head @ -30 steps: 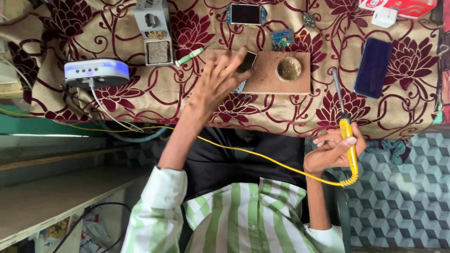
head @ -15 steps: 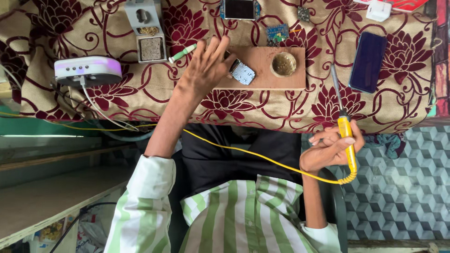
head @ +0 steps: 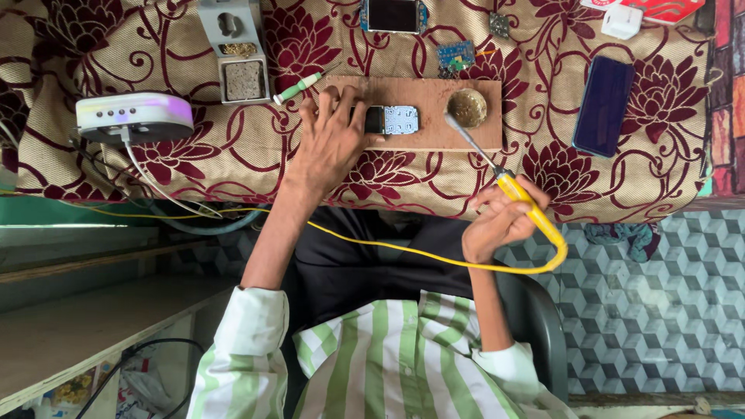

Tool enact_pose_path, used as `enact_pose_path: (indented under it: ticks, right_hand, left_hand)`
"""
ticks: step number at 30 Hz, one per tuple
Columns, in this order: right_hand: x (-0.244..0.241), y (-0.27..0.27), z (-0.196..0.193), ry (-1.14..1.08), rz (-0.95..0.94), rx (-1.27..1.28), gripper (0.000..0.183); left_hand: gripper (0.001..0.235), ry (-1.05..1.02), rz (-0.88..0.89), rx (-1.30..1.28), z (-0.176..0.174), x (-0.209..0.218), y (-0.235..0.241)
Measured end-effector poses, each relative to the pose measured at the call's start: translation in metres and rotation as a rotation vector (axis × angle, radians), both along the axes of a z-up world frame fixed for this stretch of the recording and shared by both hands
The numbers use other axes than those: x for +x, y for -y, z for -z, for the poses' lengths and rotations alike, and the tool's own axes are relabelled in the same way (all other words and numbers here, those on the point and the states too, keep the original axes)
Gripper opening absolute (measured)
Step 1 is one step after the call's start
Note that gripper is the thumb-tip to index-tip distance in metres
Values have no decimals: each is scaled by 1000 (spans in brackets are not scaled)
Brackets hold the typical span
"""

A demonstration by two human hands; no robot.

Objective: The person uses a soldering iron and a small bottle to work on a blue circuit board placed on a wooden board. They repeatedly apply liquid from the bottle and use the soldering iron on various points of the board.

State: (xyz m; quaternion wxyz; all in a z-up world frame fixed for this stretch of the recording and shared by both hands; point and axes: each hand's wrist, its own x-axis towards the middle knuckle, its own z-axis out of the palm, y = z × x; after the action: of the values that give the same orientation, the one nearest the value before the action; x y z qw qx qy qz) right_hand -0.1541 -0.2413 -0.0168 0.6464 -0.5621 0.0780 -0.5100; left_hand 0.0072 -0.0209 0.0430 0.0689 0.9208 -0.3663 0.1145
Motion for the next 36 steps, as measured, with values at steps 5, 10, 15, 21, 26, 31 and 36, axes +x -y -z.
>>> enact_pose_path:
  ticks: [5, 10, 15, 21, 26, 31, 36]
  right_hand:
    - [32, 14, 10, -16, 11, 299, 54]
    - [50, 34, 14, -25, 18, 247, 59]
    - [64, 44, 28, 12, -8, 271, 62]
    - [61, 50, 34, 42, 36, 388, 66]
    - [56, 49, 35, -3, 1, 316, 68]
    - [52, 49, 38, 34, -19, 387, 68]
    - [49, 51, 43, 19, -51, 394, 67]
  left_hand:
    - [57, -77, -206, -240, 11, -3, -12]
    - [32, -160, -430, -528, 22, -15, -41]
    - [40, -216, -409, -413, 24, -24, -56]
    - [31, -412, -502, -480, 33, -4, -54]
    - [56, 167, -461, -229, 50, 9, -56]
    - [39, 273, -532, 0, 57, 27, -53]
    - [24, -1, -637, -184, 41, 14, -53]
